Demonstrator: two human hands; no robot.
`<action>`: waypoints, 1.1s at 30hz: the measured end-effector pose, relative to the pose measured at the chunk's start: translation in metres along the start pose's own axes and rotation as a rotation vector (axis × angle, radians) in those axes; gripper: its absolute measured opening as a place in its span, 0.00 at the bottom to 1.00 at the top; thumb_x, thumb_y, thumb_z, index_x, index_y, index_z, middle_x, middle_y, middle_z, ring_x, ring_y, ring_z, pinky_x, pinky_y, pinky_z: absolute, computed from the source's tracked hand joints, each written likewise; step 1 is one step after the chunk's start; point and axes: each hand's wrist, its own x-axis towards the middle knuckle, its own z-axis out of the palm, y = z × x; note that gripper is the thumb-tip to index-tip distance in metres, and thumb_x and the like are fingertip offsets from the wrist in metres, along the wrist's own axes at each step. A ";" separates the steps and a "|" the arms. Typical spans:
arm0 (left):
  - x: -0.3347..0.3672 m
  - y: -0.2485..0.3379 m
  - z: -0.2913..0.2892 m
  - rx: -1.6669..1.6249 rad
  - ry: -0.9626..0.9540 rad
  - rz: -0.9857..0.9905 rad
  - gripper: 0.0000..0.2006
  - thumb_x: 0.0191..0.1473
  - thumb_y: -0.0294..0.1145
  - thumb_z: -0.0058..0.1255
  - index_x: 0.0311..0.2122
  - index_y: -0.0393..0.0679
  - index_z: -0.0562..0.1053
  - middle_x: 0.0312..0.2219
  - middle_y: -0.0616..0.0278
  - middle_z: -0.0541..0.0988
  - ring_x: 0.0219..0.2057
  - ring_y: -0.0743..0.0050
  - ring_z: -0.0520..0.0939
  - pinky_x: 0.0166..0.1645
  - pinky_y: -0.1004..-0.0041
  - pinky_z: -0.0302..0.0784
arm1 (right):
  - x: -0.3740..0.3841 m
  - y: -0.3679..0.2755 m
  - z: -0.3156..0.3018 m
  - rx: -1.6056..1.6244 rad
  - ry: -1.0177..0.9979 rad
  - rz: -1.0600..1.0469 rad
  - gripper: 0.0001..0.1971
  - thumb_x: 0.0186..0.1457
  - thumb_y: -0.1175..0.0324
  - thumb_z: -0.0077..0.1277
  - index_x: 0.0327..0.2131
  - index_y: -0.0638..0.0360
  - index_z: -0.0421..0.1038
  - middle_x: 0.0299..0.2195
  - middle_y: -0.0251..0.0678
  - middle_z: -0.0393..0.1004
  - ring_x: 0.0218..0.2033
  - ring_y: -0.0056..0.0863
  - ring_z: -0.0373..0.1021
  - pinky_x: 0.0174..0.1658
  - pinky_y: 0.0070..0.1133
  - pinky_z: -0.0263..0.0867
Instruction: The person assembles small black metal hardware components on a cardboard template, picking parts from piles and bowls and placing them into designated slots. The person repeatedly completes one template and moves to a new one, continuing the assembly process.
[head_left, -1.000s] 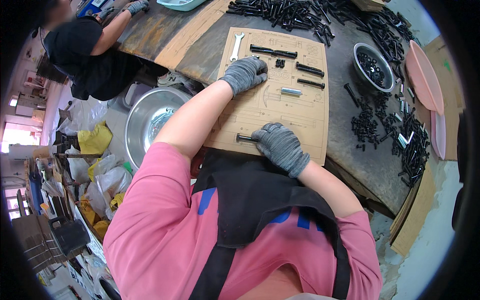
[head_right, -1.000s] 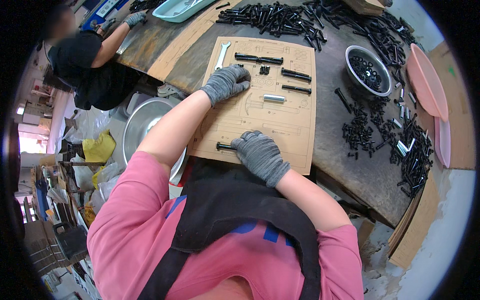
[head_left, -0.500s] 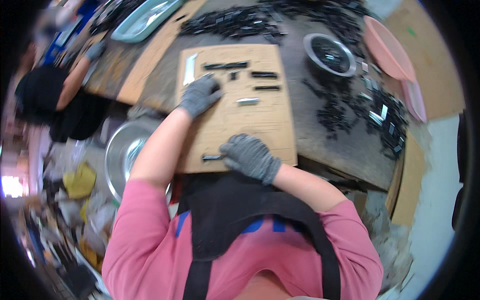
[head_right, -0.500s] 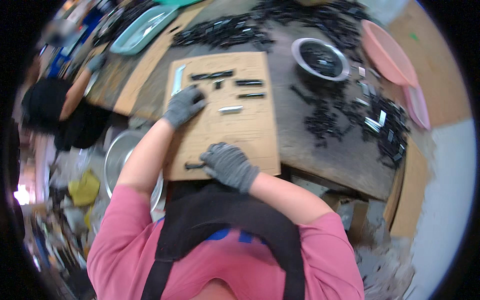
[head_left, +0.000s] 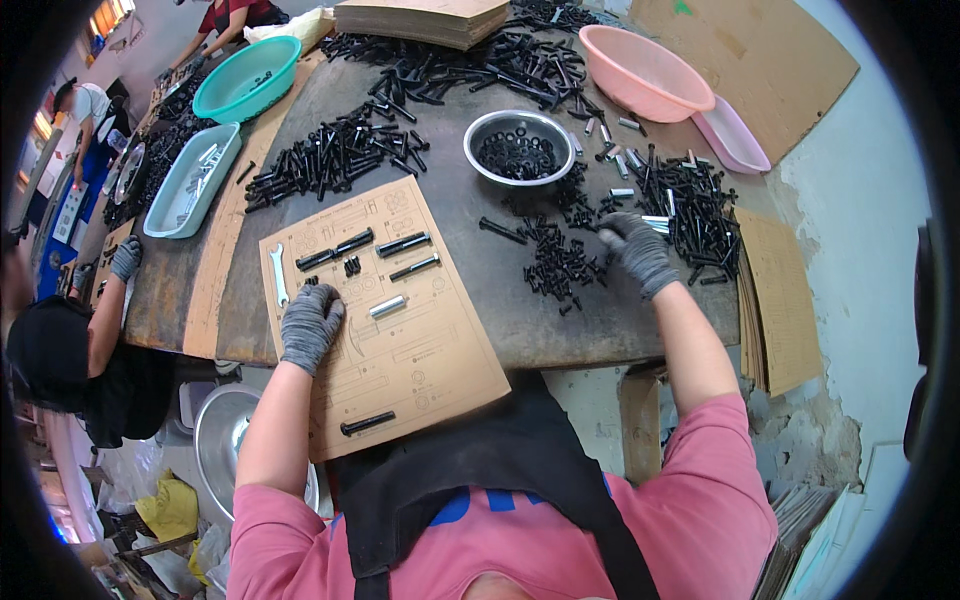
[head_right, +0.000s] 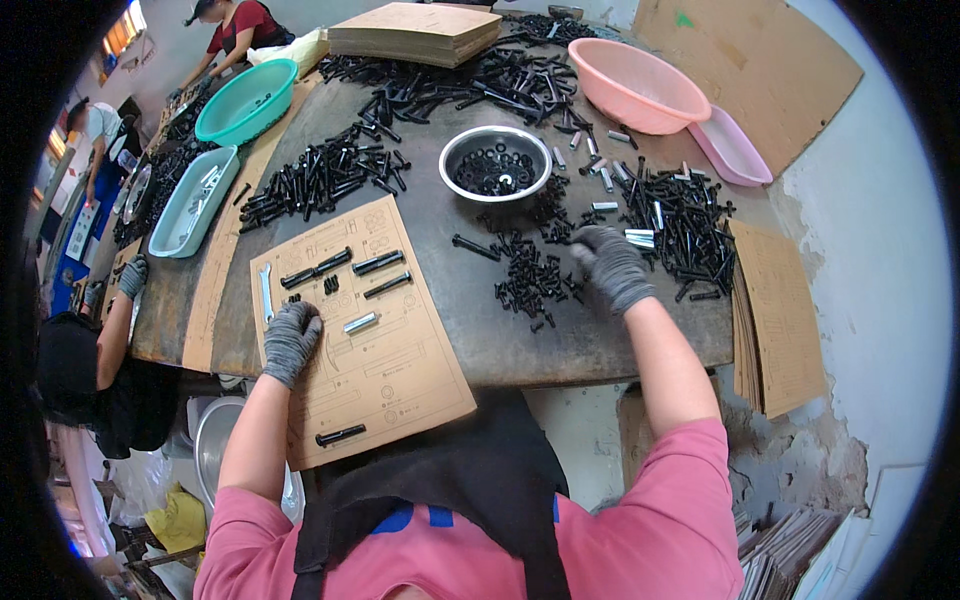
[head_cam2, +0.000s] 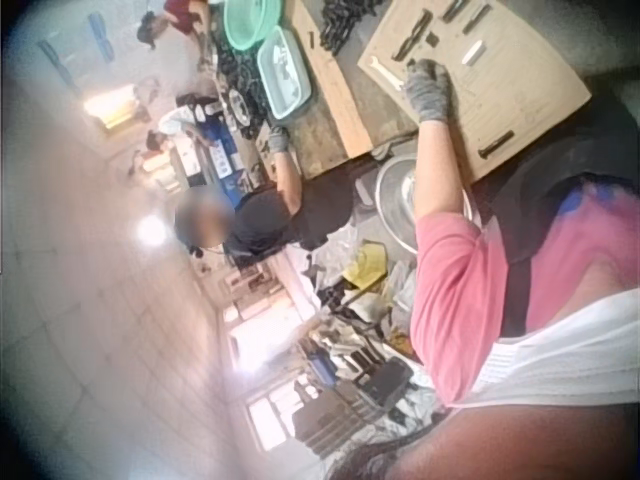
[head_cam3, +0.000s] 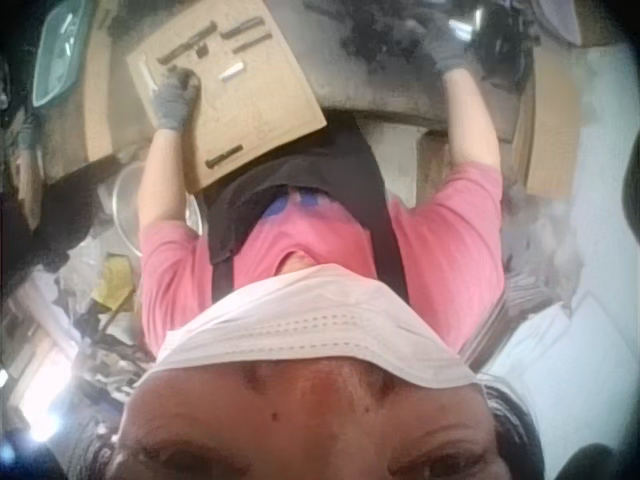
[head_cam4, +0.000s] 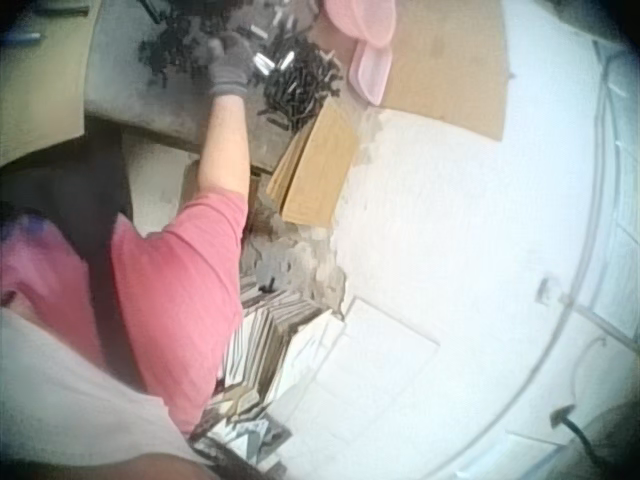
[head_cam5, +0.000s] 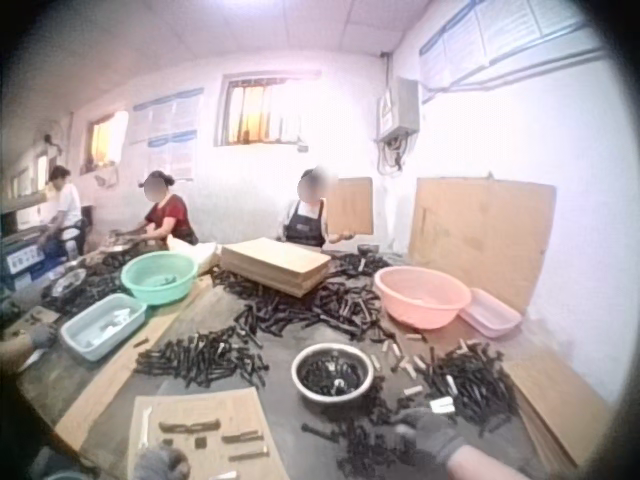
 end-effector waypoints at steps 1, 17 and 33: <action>0.000 0.001 0.001 0.010 0.007 -0.001 0.08 0.45 0.35 0.48 0.30 0.43 0.72 0.27 0.51 0.73 0.29 0.52 0.74 0.35 0.61 0.70 | 0.005 0.014 -0.007 -0.055 0.041 0.001 0.13 0.47 0.62 0.49 0.36 0.57 0.71 0.34 0.44 0.72 0.38 0.39 0.68 0.43 0.27 0.62; 0.005 0.017 0.004 0.131 0.015 -0.079 0.08 0.45 0.37 0.46 0.27 0.44 0.71 0.24 0.51 0.73 0.27 0.52 0.74 0.32 0.60 0.70 | 0.198 0.030 0.005 -0.081 0.100 -0.023 0.26 0.42 0.61 0.54 0.46 0.62 0.64 0.48 0.46 0.65 0.50 0.40 0.61 0.52 0.27 0.56; 0.009 0.022 -0.006 0.080 -0.098 -0.169 0.10 0.45 0.37 0.45 0.28 0.42 0.70 0.23 0.49 0.71 0.26 0.50 0.74 0.31 0.59 0.70 | 0.342 0.048 0.058 -0.388 -0.159 0.212 0.26 0.40 0.59 0.54 0.46 0.53 0.65 0.48 0.45 0.64 0.48 0.43 0.62 0.50 0.31 0.59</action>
